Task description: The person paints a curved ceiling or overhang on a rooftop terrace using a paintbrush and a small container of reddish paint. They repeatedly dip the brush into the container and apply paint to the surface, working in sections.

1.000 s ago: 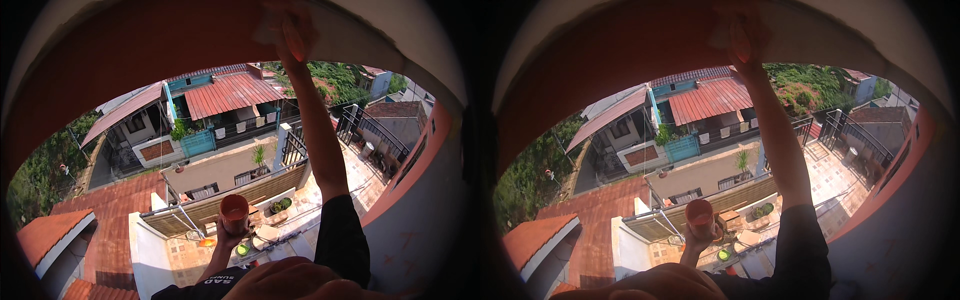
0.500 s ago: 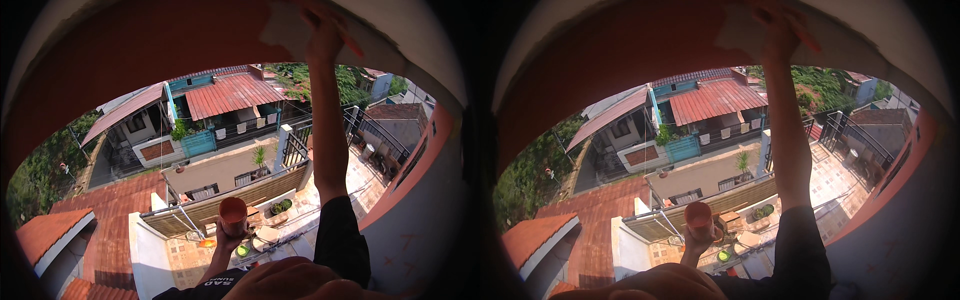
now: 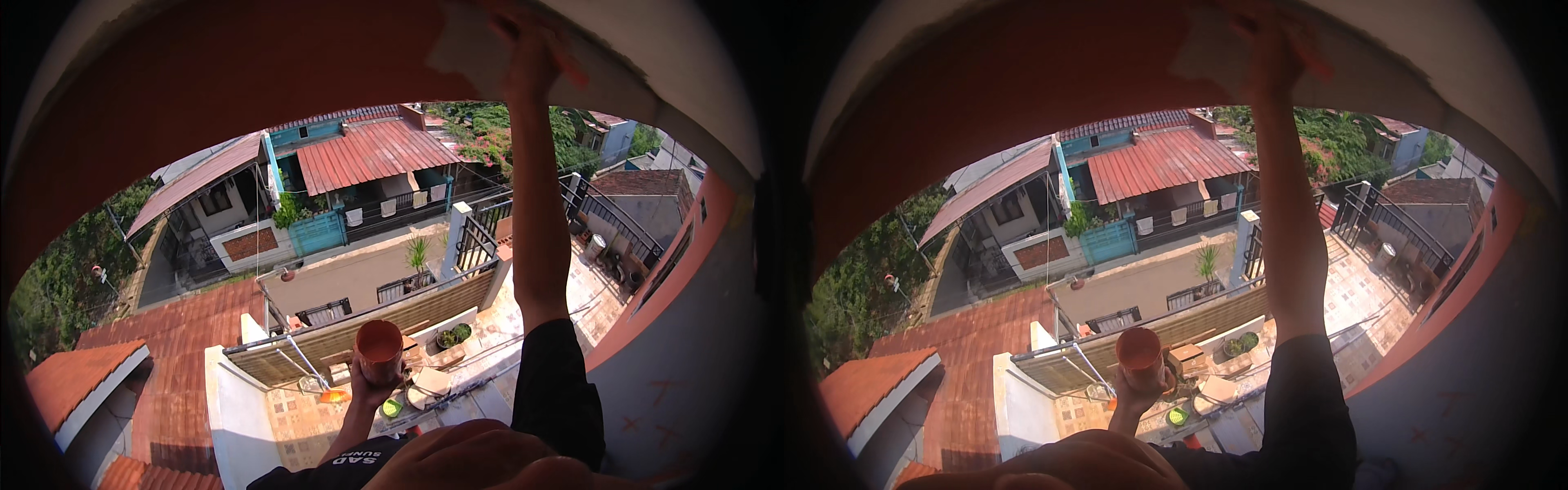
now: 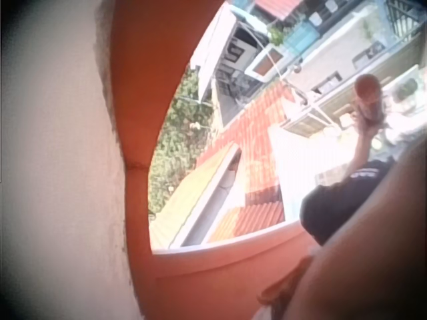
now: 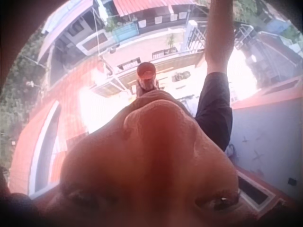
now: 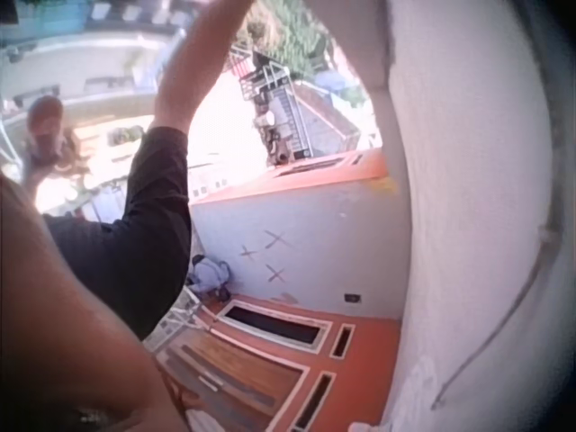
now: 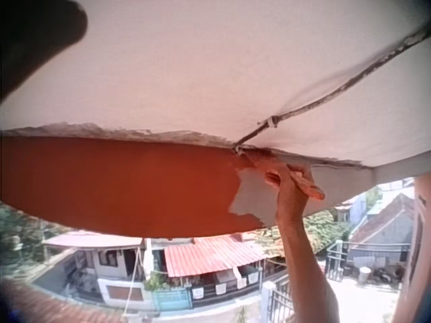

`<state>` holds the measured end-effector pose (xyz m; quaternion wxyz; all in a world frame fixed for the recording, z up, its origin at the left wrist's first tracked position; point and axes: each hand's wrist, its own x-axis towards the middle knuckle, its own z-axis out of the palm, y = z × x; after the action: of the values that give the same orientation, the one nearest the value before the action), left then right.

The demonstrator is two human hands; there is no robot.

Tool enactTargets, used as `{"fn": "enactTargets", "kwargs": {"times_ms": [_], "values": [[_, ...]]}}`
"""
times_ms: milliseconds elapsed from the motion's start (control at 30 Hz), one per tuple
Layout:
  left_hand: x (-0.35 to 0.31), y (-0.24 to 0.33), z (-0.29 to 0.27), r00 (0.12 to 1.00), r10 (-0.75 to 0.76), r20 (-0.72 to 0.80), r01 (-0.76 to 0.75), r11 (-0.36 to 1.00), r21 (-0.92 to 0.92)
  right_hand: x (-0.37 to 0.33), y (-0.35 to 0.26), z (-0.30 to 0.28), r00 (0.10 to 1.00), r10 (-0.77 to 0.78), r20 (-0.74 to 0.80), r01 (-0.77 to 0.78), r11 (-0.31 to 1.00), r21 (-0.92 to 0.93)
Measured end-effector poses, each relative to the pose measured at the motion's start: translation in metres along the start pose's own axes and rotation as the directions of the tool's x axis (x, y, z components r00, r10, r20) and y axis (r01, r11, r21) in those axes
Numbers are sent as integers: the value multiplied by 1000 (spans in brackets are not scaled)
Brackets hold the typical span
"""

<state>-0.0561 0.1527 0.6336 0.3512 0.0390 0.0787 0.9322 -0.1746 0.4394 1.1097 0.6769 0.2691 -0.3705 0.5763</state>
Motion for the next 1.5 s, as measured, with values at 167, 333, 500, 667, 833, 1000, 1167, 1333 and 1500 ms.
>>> {"fn": "enactTargets", "kwargs": {"times_ms": [167, 333, 500, 667, 833, 1000, 1167, 1333, 1500], "values": [[-1, -7, -6, 985, 151, -85, -74, 811, 580, -3, -29, 25, 999, 51, 15, -51, 999, -6], [-2, -6, -5, 997, -39, -67, 33, 994, -101, -2, -28, 31, 996, -22, 85, 16, 997, 70], [0, -9, -12, 988, -59, -141, 46, 995, -90, 7, -26, 21, 998, -47, 43, 47, 999, -3], [0, -13, -12, 993, -61, -100, 50, 992, -116, 4, -25, 27, 988, 46, 147, -59, 995, 83], [0, -13, -14, 991, -74, -114, 65, 995, -79, 4, -32, 23, 988, -35, 148, 43, 998, -51], [-2, -11, -16, 990, -79, -113, 73, 996, -57, -9, -23, 27, 960, -127, 251, 133, 991, -7], [-4, -13, -16, 985, -78, -156, 52, 985, -166, -12, -24, 13, 976, -53, 210, 53, 999, 7], [-4, -13, -13, 990, -80, -112, 60, 982, -177, -27, -12, 25, 975, -113, 189, 102, 993, 67], [-2, -12, -17, 994, -83, -67, 73, 988, -139, -37, -6, 25, 964, -91, 249, 79, 995, 59]]}}
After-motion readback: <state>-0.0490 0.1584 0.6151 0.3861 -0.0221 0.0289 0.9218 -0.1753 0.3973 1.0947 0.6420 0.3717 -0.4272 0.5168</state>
